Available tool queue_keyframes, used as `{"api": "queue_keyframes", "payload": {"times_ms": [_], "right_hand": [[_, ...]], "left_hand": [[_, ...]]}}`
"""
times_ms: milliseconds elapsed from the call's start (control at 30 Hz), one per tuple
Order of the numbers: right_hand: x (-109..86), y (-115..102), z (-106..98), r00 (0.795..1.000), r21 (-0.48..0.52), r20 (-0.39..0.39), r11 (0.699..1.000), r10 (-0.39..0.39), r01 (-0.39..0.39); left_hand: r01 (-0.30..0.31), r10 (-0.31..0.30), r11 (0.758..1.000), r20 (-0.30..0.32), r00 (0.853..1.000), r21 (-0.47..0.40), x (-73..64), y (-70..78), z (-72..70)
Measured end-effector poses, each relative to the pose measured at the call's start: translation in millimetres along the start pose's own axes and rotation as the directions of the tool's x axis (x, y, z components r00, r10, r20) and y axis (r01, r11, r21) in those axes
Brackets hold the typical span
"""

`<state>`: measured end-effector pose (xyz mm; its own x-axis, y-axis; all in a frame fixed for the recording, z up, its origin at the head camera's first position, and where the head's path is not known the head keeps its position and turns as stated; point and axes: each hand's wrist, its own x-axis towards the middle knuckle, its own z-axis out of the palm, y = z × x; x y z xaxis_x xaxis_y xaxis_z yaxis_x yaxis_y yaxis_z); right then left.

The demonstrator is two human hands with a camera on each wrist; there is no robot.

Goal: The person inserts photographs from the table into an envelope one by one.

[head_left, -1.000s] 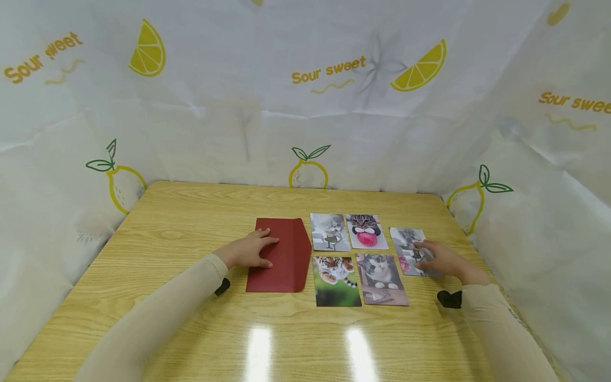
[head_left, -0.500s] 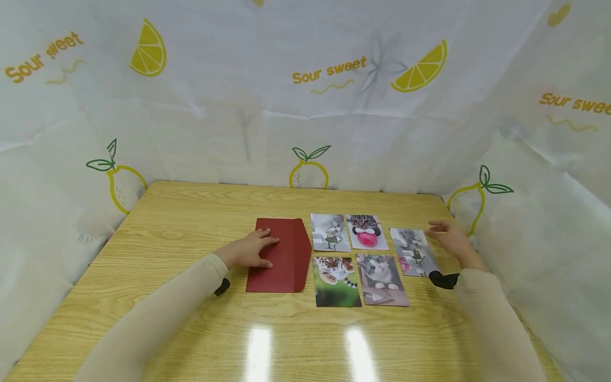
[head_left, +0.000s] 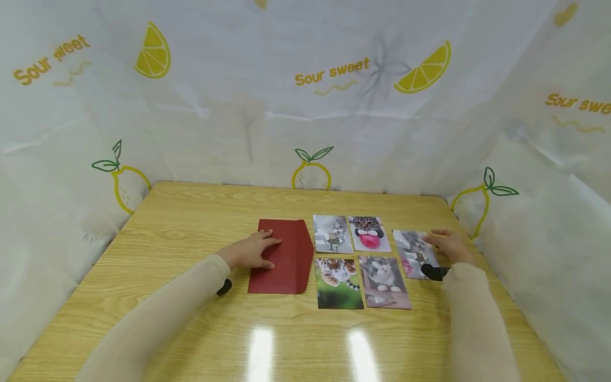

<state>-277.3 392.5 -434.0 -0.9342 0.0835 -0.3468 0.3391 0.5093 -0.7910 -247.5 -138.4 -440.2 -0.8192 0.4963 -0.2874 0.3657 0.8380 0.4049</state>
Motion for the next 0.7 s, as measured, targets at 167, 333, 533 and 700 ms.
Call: {"api": "queue_keyframes", "payload": {"times_ms": [167,333,533,700], "right_hand": [[7.9,5,5,1.000,-0.035,-0.019,0.999,0.012,-0.013],[12.2,5,9,1.000,-0.025,-0.008,0.999,0.023,-0.023],[13.6,4,15,0.999,-0.006,-0.014,0.999,0.032,-0.032],[11.5,2,17,0.999,-0.018,-0.022,0.999,0.034,-0.034]], "left_hand": [[-0.002,0.002,1.000,-0.006,1.000,-0.005,0.0,-0.5,0.2],[-0.005,0.005,1.000,-0.012,1.000,-0.006,0.3,-0.5,0.2],[0.003,-0.003,1.000,-0.006,1.000,-0.009,-0.3,-0.1,-0.2],[0.005,-0.005,1.000,-0.007,1.000,0.000,-0.6,0.8,-0.2]]}}
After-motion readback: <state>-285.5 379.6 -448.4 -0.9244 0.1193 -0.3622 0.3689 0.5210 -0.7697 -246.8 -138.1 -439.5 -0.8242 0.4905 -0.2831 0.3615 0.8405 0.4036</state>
